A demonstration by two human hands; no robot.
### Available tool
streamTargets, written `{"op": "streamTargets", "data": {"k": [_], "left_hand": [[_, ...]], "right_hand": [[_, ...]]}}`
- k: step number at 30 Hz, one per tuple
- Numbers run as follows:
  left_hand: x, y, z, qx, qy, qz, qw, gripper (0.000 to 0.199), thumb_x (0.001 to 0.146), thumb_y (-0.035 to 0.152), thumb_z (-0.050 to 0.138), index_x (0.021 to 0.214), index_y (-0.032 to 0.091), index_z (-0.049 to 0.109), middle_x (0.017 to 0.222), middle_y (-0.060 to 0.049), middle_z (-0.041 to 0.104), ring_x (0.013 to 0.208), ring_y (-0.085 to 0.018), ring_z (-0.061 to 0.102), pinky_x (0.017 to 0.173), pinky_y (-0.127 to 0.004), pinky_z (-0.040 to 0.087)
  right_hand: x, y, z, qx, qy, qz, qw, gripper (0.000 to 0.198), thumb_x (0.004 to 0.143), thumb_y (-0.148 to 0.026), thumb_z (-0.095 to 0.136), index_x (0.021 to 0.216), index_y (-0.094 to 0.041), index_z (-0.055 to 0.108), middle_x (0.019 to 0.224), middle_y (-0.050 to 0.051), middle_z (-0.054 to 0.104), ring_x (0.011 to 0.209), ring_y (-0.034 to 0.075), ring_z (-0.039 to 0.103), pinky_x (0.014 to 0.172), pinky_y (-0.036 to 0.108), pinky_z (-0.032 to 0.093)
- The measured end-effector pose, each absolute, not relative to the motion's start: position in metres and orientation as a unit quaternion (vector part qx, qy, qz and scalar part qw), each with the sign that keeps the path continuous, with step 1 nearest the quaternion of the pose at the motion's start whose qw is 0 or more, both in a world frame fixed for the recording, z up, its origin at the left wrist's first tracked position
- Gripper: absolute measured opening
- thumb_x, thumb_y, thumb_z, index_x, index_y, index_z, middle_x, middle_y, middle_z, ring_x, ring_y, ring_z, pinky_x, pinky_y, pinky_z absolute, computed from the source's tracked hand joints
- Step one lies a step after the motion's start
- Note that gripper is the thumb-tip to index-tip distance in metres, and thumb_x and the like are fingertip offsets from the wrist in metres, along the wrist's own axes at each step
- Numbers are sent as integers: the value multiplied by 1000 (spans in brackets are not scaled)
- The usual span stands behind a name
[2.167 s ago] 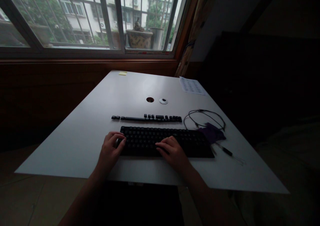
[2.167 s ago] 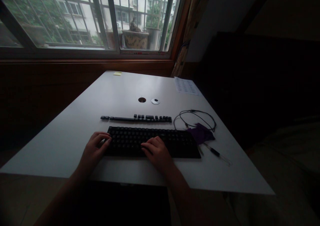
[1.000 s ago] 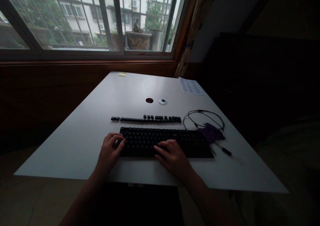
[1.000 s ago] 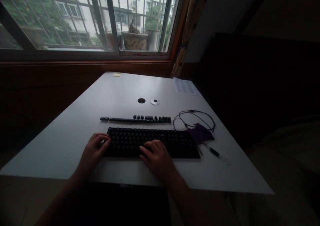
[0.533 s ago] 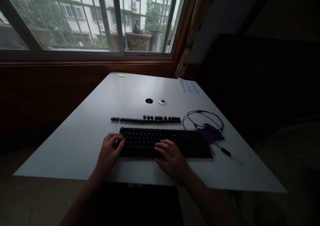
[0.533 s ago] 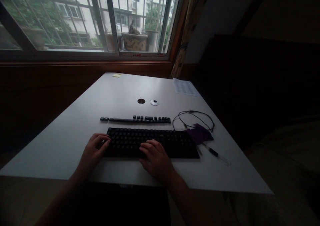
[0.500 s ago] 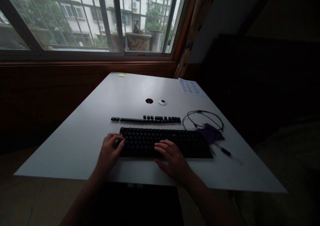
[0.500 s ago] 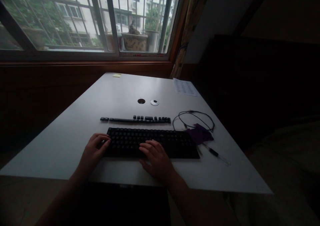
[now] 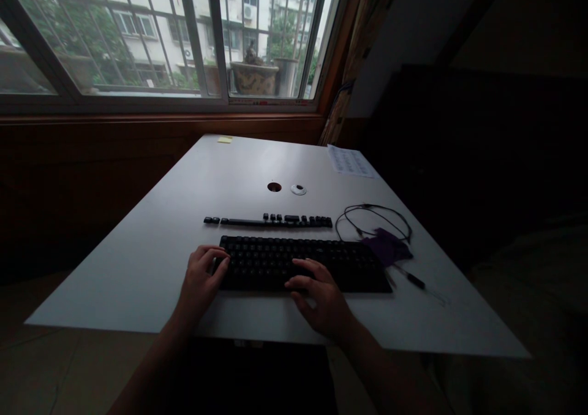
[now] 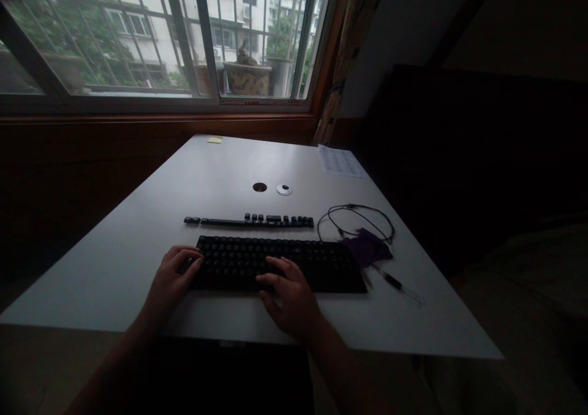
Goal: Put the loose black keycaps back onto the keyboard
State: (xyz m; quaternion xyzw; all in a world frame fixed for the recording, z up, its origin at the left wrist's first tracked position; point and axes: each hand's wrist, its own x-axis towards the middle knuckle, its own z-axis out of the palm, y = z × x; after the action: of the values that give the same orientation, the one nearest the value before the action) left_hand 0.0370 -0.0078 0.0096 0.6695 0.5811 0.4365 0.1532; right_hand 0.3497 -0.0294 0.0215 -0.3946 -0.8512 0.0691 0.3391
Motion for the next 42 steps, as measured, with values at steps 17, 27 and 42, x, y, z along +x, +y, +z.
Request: {"op": "streamTargets", "data": {"k": [17,27,42], "left_hand": [[69,121,57,811,526,254,4,16,92,27,67,103,24,79,109,-10,63,104,-29,49,97,-46,45],[97,167,44,821,538,190,29,15,84,34,78,98,29,82,117,-10,62,115,-36,41,93,-47,44],[96,170,35,822,520,229,33,7,83,32,80,88,28,81,110,-10,62,112,-33,44,92,-46,43]], "right_hand": [[350,-29,24,-375,-854,70,355,24,91,-22,63,114,-24,68,122,11,70,127,28,58,103,48,50],[361,-28,19,-394,-808,103,427,19,92,-12,57,104,-26,63,93,4,72,109,26,61,93,45,51],[361,-26,24,-413,-768,102,478,16,95,-12,55,100,-25,63,87,3,69,95,23,58,82,40,51]]}}
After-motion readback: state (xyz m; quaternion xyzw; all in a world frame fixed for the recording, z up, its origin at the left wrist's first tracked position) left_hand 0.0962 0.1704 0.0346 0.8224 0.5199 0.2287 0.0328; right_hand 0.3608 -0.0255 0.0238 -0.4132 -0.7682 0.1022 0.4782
